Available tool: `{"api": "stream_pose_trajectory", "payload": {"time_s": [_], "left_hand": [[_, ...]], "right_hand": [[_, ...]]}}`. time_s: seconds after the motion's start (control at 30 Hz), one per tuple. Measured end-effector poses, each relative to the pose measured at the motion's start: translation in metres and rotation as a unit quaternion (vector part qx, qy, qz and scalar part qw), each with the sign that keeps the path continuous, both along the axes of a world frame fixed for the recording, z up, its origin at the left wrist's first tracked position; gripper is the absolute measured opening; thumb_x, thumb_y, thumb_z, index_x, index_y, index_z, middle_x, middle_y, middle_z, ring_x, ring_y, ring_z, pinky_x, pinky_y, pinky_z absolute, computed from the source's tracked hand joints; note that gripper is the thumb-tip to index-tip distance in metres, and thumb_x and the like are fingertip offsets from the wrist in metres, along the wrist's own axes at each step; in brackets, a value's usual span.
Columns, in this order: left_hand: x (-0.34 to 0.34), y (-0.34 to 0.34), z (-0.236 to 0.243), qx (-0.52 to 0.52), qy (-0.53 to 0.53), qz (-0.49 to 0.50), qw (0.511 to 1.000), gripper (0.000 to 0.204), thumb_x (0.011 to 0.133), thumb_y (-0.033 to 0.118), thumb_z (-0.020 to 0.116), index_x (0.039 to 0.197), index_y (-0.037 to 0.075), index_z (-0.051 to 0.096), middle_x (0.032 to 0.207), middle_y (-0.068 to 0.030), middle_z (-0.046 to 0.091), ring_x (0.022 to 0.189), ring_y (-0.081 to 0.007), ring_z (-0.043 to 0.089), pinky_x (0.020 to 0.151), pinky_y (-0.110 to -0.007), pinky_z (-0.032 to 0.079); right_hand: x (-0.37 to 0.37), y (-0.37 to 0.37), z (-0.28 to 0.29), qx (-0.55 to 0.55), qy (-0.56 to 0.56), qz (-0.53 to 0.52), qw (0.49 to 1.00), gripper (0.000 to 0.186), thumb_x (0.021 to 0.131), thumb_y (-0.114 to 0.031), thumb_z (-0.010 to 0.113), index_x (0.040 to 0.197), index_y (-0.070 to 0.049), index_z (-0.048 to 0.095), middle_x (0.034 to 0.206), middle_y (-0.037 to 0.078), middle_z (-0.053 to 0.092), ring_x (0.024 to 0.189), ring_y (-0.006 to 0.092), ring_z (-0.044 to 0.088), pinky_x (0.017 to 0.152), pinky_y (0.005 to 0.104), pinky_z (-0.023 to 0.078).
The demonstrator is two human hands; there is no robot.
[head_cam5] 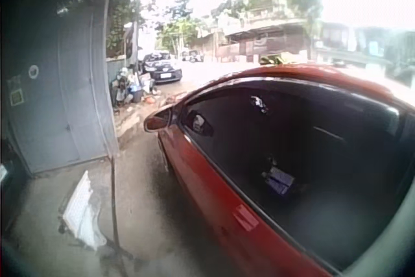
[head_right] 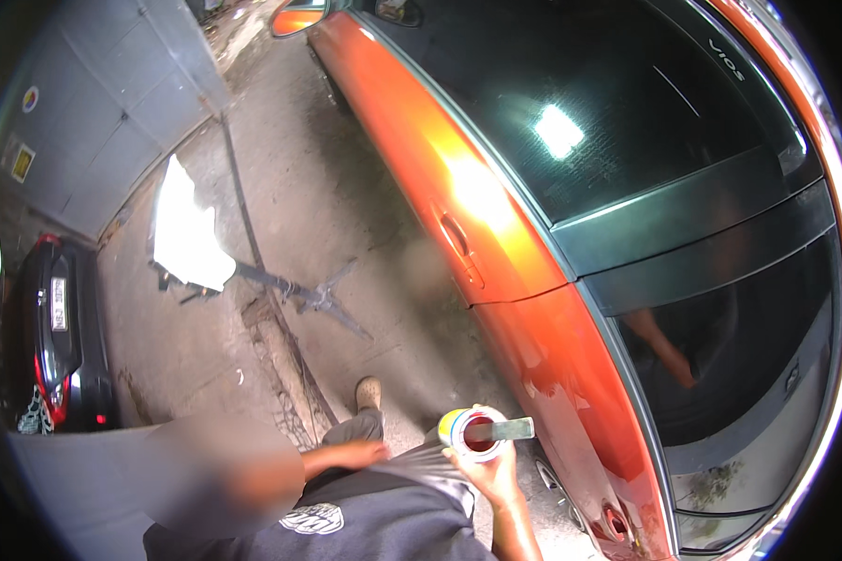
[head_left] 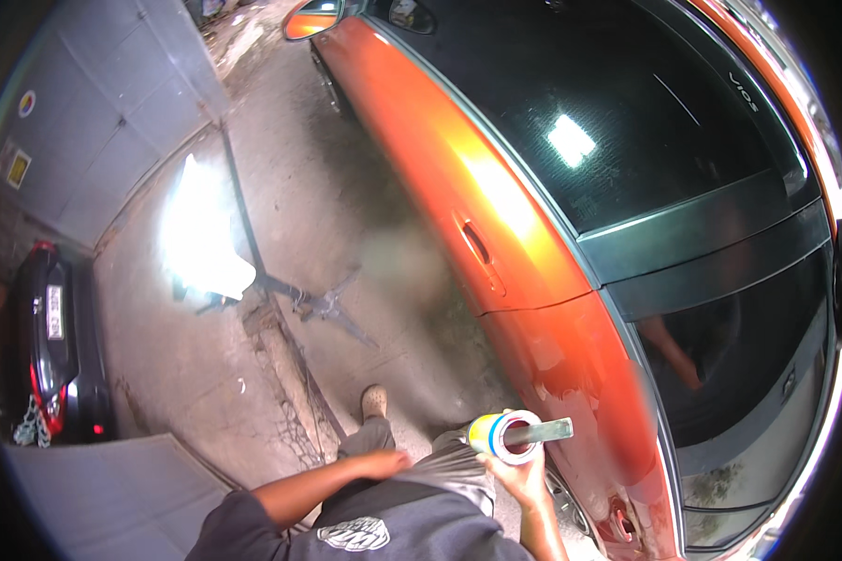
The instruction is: The person cleans a scratch on the side of a red car with a cloth and then applies red paint to the scratch using a small brush. The person moves a light stand to better illuminate the area and continues to apply paint to the scratch. Finally, the person walks into a garage and places the paint can on a table.
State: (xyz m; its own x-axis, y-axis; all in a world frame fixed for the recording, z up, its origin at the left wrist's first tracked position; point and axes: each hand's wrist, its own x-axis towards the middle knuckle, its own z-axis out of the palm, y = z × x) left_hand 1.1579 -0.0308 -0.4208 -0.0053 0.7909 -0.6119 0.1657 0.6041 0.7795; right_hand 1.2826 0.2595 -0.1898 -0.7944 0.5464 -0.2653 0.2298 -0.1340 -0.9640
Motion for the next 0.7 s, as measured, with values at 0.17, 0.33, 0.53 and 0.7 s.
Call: {"api": "stream_pose_trajectory", "payload": {"time_s": [0.17,0.33,0.53,0.7], "left_hand": [[-0.023,-0.036,-0.003,-0.044,-0.046,-0.033,0.997,0.069,0.104,0.054,0.065,0.144,-0.002,0.059,0.122,-0.0251,0.074,0.111,-0.0377,0.071,0.100,-0.047,0.053],[-0.101,0.057,0.010,0.090,0.209,0.134,0.964,0.105,0.083,0.044,0.090,0.162,0.000,0.037,0.152,-0.0266,0.050,0.142,-0.0437,0.048,0.119,-0.049,0.041],[-0.182,0.146,-0.060,0.313,0.293,0.177,0.886,0.106,0.062,0.019,0.096,0.153,0.001,0.047,0.153,-0.0220,0.051,0.143,-0.0435,0.046,0.120,-0.053,0.040],[-0.206,0.184,-0.143,0.393,0.307,0.174,0.849,0.099,0.061,0.017,0.095,0.148,0.000,0.052,0.144,-0.0210,0.058,0.136,-0.0438,0.053,0.116,-0.053,0.042]], "right_hand": [[-0.054,-0.023,-0.082,0.032,-0.031,0.032,0.999,0.073,0.071,-0.021,0.099,0.131,0.000,0.063,0.129,0.016,0.068,0.117,0.0277,0.068,0.103,0.0401,0.054],[-0.110,-0.009,-0.176,0.192,-0.034,0.142,0.970,0.078,0.071,-0.025,0.097,0.137,-0.005,0.062,0.137,0.018,0.065,0.130,0.0385,0.060,0.111,0.0481,0.049],[-0.166,0.028,-0.266,0.222,0.038,0.155,0.962,0.087,0.074,-0.023,0.094,0.148,-0.005,0.053,0.147,0.019,0.057,0.134,0.0388,0.057,0.113,0.0479,0.048],[-0.192,0.055,-0.336,0.226,0.058,0.130,0.964,0.089,0.074,-0.025,0.096,0.149,-0.004,0.051,0.151,0.018,0.051,0.139,0.0367,0.055,0.114,0.0465,0.048]]}}
